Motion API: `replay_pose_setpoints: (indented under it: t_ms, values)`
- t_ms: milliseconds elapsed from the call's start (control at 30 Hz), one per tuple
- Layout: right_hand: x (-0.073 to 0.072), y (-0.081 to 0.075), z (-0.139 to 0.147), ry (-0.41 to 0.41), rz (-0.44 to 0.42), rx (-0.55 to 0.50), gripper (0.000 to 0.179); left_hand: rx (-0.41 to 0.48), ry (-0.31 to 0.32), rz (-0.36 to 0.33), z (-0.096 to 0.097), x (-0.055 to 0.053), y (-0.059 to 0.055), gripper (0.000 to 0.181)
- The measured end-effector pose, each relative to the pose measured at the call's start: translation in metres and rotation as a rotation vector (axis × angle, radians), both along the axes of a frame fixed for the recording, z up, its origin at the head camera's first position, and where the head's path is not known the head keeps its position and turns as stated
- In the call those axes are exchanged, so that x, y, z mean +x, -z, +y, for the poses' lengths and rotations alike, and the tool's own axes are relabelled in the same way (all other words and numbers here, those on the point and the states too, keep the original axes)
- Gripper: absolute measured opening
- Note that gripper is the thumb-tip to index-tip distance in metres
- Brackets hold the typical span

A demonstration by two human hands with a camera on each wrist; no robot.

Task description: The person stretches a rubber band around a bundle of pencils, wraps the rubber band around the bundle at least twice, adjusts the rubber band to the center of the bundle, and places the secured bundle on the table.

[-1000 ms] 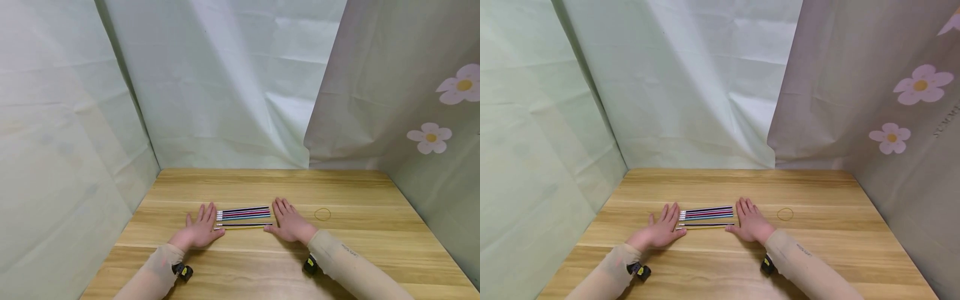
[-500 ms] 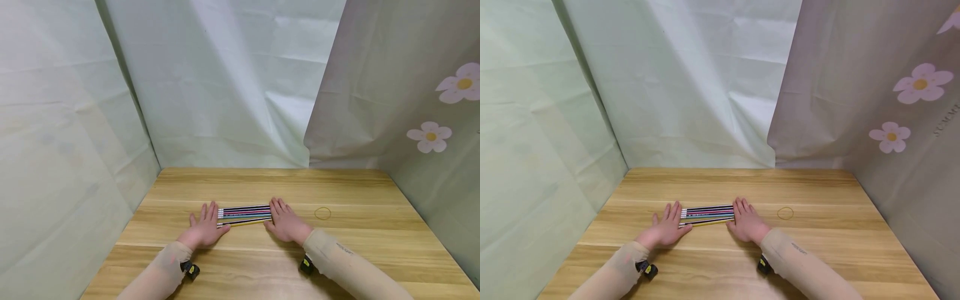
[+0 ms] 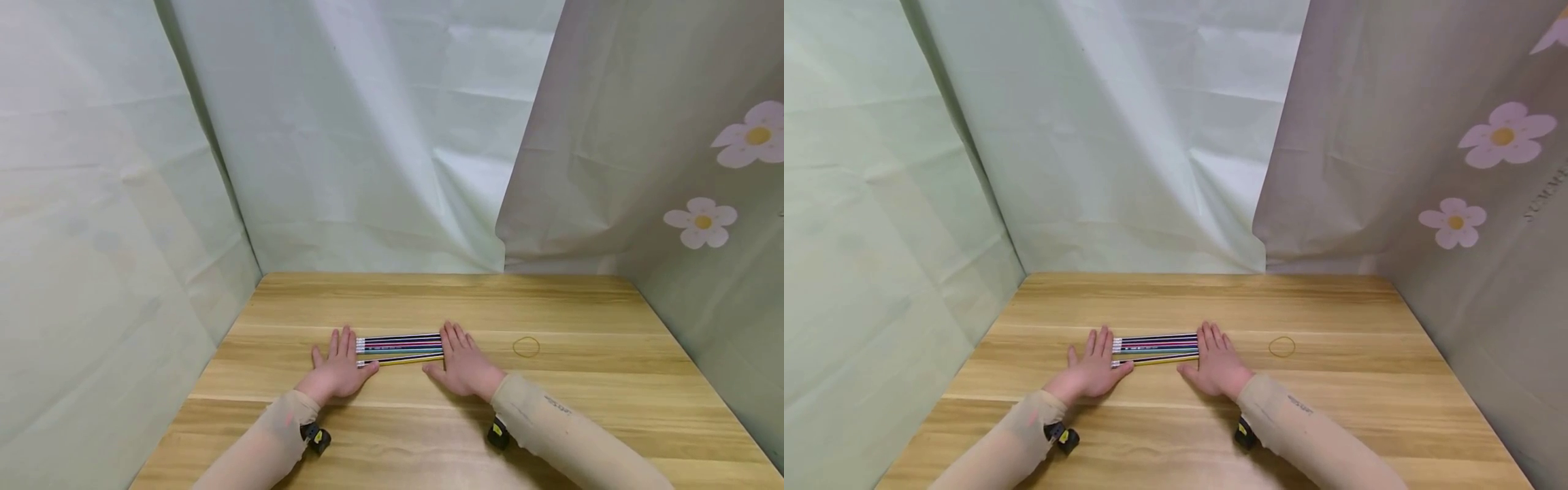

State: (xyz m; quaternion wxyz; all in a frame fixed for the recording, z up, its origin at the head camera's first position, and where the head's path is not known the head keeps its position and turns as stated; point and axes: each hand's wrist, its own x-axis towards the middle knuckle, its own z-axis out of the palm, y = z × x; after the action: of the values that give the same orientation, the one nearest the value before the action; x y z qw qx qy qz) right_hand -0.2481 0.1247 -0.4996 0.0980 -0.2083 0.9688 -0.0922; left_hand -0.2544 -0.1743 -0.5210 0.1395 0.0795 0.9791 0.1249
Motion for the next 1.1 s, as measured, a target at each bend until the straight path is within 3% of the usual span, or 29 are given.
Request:
replay_pose_setpoints:
  t_ms: [233,367,433,500,600,733,867,1100]
  values:
    - [-0.006,-0.001,0.005,0.010,0.018,-0.057,0.101,-0.042,0.090,-0.001,-0.011,0.003,-0.018,0.106]
    - [-0.016,-0.003,0.014,-0.055,0.029,-0.126,0.101,0.078,0.114,0.099,-0.014,0.000,-0.023,0.105]
    - [-0.022,-0.005,0.018,-0.124,0.065,-0.168,0.091,0.142,0.133,0.168,-0.013,-0.003,-0.027,0.101]
    - [-0.027,-0.009,0.019,-0.206,0.107,-0.211,0.077,0.167,0.181,0.199,-0.011,-0.007,-0.031,0.096]
    - [-0.033,-0.014,0.017,-0.323,0.182,-0.238,0.060,0.169,0.301,0.183,-0.004,-0.011,-0.036,0.094]
    - [-0.037,-0.019,0.011,-0.383,0.237,-0.234,0.059,0.161,0.424,0.143,0.012,-0.017,-0.041,0.094]
    - [-0.039,-0.019,0.004,-0.385,0.235,-0.216,0.063,0.135,0.441,0.145,0.023,-0.022,-0.043,0.095]
    - [-0.049,-0.016,-0.003,-0.350,0.185,-0.151,0.080,0.078,0.411,0.092,0.030,-0.034,-0.043,0.101]
